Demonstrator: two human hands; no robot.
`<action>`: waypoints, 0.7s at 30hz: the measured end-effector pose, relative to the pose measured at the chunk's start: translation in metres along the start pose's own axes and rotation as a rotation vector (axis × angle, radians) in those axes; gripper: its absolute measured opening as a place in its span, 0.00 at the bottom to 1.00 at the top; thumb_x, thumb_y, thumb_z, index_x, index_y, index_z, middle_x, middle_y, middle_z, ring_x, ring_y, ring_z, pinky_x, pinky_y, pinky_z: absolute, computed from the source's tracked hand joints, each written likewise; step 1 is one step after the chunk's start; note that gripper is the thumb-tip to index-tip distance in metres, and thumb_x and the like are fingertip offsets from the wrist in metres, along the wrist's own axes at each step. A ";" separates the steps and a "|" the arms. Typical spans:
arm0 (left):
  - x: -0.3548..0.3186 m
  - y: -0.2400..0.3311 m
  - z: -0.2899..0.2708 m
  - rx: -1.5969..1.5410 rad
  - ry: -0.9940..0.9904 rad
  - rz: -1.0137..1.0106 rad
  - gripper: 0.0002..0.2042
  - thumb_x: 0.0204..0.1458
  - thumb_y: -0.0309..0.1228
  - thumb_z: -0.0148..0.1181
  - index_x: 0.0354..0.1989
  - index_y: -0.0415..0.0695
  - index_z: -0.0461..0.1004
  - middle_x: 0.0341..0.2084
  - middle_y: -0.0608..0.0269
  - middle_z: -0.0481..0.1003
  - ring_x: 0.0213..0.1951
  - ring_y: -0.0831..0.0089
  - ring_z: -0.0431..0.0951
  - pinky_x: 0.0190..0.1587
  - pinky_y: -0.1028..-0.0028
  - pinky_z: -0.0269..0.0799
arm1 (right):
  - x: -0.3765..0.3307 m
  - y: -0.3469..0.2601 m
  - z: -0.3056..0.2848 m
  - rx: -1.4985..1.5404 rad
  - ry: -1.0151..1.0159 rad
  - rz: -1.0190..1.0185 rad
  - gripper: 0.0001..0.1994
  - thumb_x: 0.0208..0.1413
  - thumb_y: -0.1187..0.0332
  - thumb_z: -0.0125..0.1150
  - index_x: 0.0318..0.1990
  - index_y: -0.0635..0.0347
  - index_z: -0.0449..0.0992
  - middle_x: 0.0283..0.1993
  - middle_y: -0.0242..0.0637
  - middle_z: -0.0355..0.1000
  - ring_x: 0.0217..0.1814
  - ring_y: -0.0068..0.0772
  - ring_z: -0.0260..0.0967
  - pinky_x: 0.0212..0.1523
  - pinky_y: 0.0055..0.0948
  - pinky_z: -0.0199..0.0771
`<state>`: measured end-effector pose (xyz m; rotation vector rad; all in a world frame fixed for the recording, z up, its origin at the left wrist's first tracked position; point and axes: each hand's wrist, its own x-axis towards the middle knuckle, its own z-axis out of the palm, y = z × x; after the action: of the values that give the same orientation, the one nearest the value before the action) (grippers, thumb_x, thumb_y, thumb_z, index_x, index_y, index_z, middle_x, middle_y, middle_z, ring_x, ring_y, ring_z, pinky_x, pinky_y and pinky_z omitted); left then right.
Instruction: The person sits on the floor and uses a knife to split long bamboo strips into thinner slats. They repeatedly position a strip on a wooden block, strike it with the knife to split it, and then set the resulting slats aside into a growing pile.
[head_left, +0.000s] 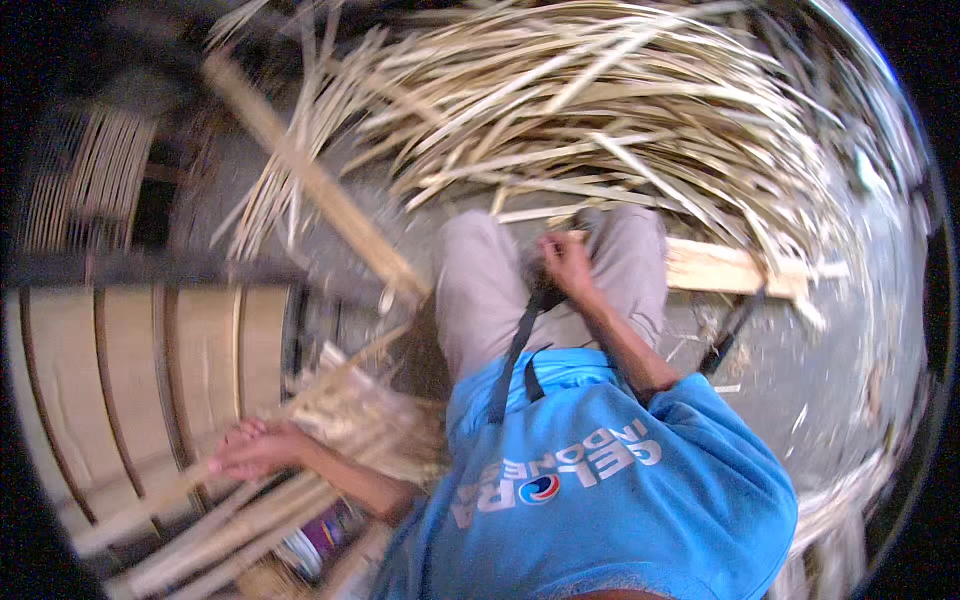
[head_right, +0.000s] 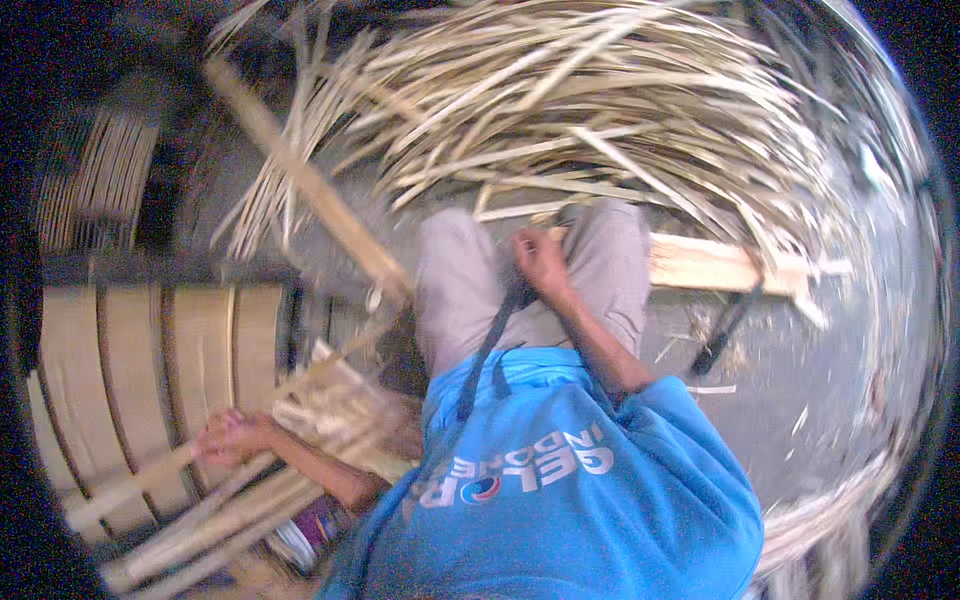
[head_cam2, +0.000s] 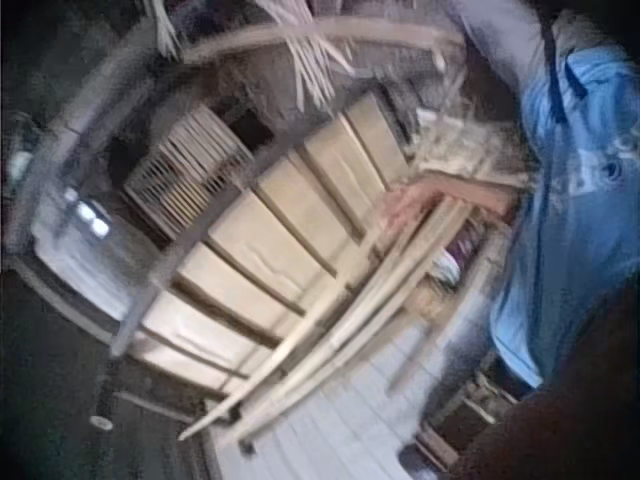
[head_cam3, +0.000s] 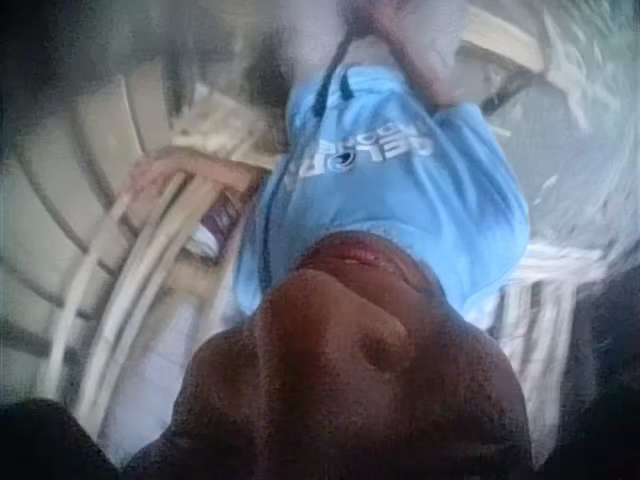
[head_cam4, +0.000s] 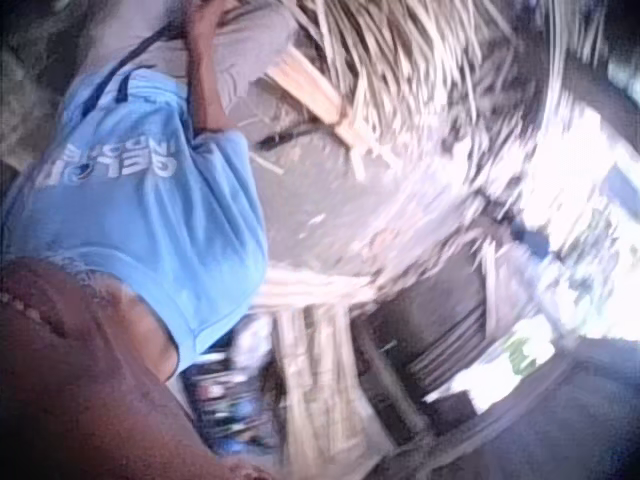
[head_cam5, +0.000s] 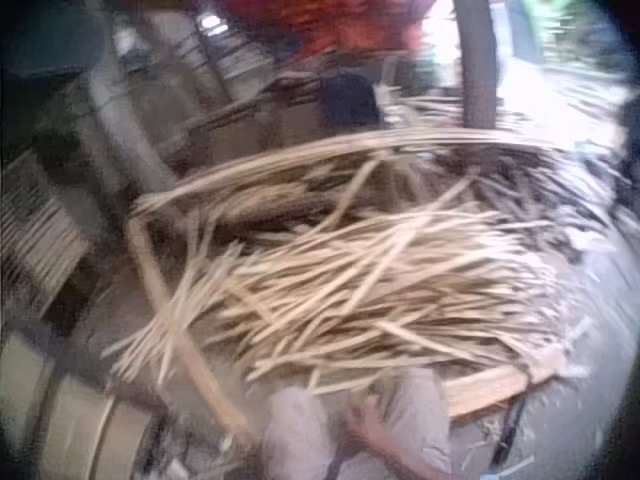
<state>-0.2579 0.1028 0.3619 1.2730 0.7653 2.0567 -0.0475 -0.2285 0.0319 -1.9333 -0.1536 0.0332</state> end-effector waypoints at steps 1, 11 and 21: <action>-0.007 0.013 0.011 -0.010 -0.028 -0.016 0.22 0.65 0.52 0.49 0.27 0.48 0.61 0.12 0.73 0.52 0.15 0.82 0.52 0.15 0.79 0.48 | -0.001 -0.030 0.002 -0.033 -0.113 0.057 0.14 0.63 0.63 0.56 0.43 0.68 0.79 0.39 0.49 0.79 0.41 0.40 0.77 0.43 0.37 0.76; -0.178 0.088 0.108 -0.292 -0.957 -0.082 0.18 0.66 0.46 0.51 0.30 0.46 0.65 0.18 0.71 0.61 0.15 0.83 0.54 0.15 0.82 0.49 | -0.038 -0.192 -0.019 0.299 -0.078 -0.522 0.26 0.61 0.55 0.58 0.62 0.61 0.65 0.61 0.49 0.66 0.65 0.49 0.63 0.66 0.43 0.61; -0.300 0.134 0.140 -0.513 -2.207 0.318 0.28 0.66 0.45 0.49 0.68 0.41 0.60 0.51 0.45 0.74 0.52 0.55 0.76 0.55 0.64 0.69 | -0.071 -0.189 -0.054 0.688 0.383 0.078 0.10 0.65 0.68 0.46 0.45 0.64 0.72 0.40 0.45 0.75 0.43 0.40 0.73 0.46 0.38 0.73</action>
<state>-0.0455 -0.1838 0.3420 2.1837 -0.9225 -0.0101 -0.1301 -0.2205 0.2234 -1.2281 0.1736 -0.2073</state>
